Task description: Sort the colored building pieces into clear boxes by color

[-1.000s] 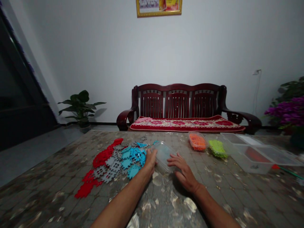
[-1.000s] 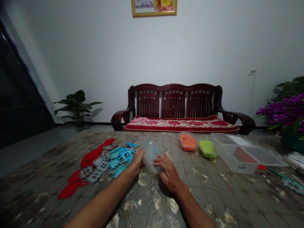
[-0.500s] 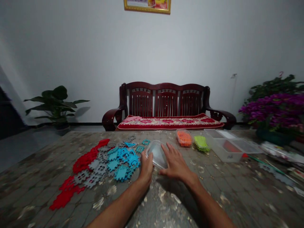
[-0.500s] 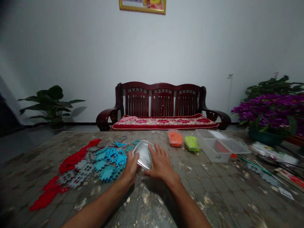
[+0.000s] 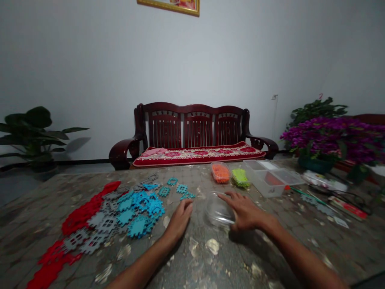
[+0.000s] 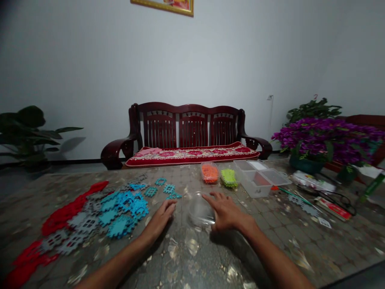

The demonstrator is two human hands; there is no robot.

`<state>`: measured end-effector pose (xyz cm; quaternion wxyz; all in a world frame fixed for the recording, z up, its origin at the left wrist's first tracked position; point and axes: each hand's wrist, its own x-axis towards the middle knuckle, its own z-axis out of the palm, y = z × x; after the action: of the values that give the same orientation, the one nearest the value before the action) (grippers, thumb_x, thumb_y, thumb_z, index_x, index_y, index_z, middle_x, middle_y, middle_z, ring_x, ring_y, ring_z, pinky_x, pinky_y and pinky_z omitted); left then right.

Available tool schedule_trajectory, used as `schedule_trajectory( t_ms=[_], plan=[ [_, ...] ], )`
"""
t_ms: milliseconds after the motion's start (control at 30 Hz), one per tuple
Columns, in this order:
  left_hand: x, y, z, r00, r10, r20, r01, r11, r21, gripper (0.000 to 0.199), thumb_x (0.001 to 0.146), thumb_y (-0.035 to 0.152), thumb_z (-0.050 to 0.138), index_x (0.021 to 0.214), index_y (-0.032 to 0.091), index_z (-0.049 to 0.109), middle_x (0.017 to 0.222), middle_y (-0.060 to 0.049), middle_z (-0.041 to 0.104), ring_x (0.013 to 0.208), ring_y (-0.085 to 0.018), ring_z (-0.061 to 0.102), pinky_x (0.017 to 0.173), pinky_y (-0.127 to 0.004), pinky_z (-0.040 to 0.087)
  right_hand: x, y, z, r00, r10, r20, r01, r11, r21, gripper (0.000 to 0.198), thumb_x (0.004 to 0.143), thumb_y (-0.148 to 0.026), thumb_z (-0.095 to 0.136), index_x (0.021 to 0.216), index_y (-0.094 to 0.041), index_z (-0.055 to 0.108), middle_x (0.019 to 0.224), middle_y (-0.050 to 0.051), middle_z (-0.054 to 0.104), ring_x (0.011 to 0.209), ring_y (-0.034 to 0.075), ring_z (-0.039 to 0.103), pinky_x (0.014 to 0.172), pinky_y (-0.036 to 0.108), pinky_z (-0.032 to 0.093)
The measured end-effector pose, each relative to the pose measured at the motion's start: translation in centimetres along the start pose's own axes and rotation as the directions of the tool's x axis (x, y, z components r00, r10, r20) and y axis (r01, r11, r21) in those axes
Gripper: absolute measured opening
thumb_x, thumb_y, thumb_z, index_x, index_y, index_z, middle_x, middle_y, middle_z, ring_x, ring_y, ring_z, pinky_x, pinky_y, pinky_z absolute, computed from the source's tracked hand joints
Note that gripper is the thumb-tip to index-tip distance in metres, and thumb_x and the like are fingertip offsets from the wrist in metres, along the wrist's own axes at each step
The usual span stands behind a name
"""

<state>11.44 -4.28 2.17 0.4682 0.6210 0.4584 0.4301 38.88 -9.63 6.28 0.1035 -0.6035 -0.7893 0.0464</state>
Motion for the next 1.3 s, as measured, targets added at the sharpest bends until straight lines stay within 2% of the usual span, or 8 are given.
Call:
schedule_trajectory(
  t_ms=[67,200,367,500,567,833,1100,1300],
  plan=[
    [0.1,-0.4,-1.6,0.992,0.111,0.056,-0.121,0.963,0.239,0.030,0.082,0.042,0.058,0.101,0.022,0.069,0.111,-0.011,0.071,0.112,-0.030,0.062,0.104,-0.045,0.046,-1.8,2.9,-0.4,1.000,0.018,-0.025,-0.018,1.000,-0.003,0.106,0.051,-0.027,0.077,0.151,-0.035,0.043,0.149,0.011,0.049,0.130,0.039,0.048,0.106,0.052,0.038],
    [0.0,-1.4,-4.6,0.954,0.265,0.140,-0.294,0.732,0.614,0.028,0.085,0.029,0.050,0.102,0.022,0.071,0.109,-0.008,0.072,0.110,-0.030,0.061,0.103,-0.049,0.045,-4.5,6.4,-1.3,0.996,0.039,-0.085,-0.041,0.999,-0.030,0.095,0.057,-0.020,0.073,0.148,-0.033,0.048,0.155,0.011,0.045,0.139,0.036,0.042,0.112,0.054,0.033],
    [0.1,-2.4,-6.4,0.920,0.352,0.173,-0.356,0.563,0.746,0.028,0.088,0.025,0.049,0.106,0.025,0.070,0.112,-0.007,0.071,0.112,-0.028,0.061,0.102,-0.046,0.047,-5.0,4.5,-1.1,0.989,-0.003,-0.149,-0.005,0.999,-0.051,0.083,0.067,-0.033,0.077,0.146,-0.031,0.051,0.158,0.010,0.042,0.142,0.038,0.038,0.117,0.060,0.025],
    [0.2,-3.5,-7.4,0.898,0.399,0.186,-0.376,0.476,0.795,0.028,0.089,0.025,0.050,0.107,0.026,0.071,0.117,-0.008,0.070,0.115,-0.029,0.060,0.102,-0.048,0.048,-4.8,2.6,0.2,0.987,-0.016,-0.159,0.013,1.000,-0.015,0.052,0.088,-0.033,0.059,0.139,-0.029,0.059,0.147,0.009,0.056,0.134,0.032,0.051,0.112,0.054,0.037],
    [0.1,-4.1,-8.0,0.888,0.413,0.203,-0.390,0.442,0.808,0.027,0.090,0.026,0.049,0.106,0.026,0.071,0.117,-0.008,0.070,0.114,-0.030,0.061,0.099,-0.048,0.049,-5.0,2.8,1.0,0.981,-0.017,-0.194,0.017,1.000,-0.001,0.048,0.091,-0.029,0.054,0.139,-0.029,0.059,0.146,0.009,0.057,0.132,0.029,0.053,0.111,0.051,0.040],
    [0.6,-5.7,-9.4,0.876,0.422,0.232,-0.408,0.395,0.823,0.026,0.092,0.029,0.047,0.101,0.028,0.071,0.109,-0.007,0.072,0.110,-0.029,0.064,0.095,-0.046,0.049,-8.3,7.4,2.4,0.972,0.026,-0.231,-0.047,0.995,-0.085,0.058,0.089,-0.013,0.043,0.144,-0.027,0.053,0.151,0.008,0.052,0.139,0.027,0.049,0.113,0.055,0.039],
    [1.7,-5.4,-10.8,0.890,0.384,0.248,-0.407,0.419,0.812,0.028,0.092,0.027,0.045,0.101,0.029,0.071,0.107,-0.005,0.073,0.107,-0.026,0.064,0.095,-0.041,0.049,-12.7,12.4,1.8,0.936,0.119,-0.332,-0.182,0.970,-0.163,0.062,0.080,-0.020,0.051,0.141,-0.028,0.057,0.148,0.006,0.055,0.138,0.028,0.050,0.117,0.057,0.033],
    [1.8,-5.2,-11.0,0.906,0.351,0.235,-0.368,0.381,0.848,0.030,0.089,0.021,0.047,0.104,0.027,0.072,0.110,-0.006,0.072,0.109,-0.027,0.063,0.096,-0.043,0.049,-10.2,11.0,0.6,0.877,0.043,-0.479,-0.179,0.954,-0.242,0.057,0.083,-0.026,0.054,0.140,-0.027,0.056,0.147,0.009,0.056,0.137,0.031,0.049,0.114,0.057,0.035]
  ],
)
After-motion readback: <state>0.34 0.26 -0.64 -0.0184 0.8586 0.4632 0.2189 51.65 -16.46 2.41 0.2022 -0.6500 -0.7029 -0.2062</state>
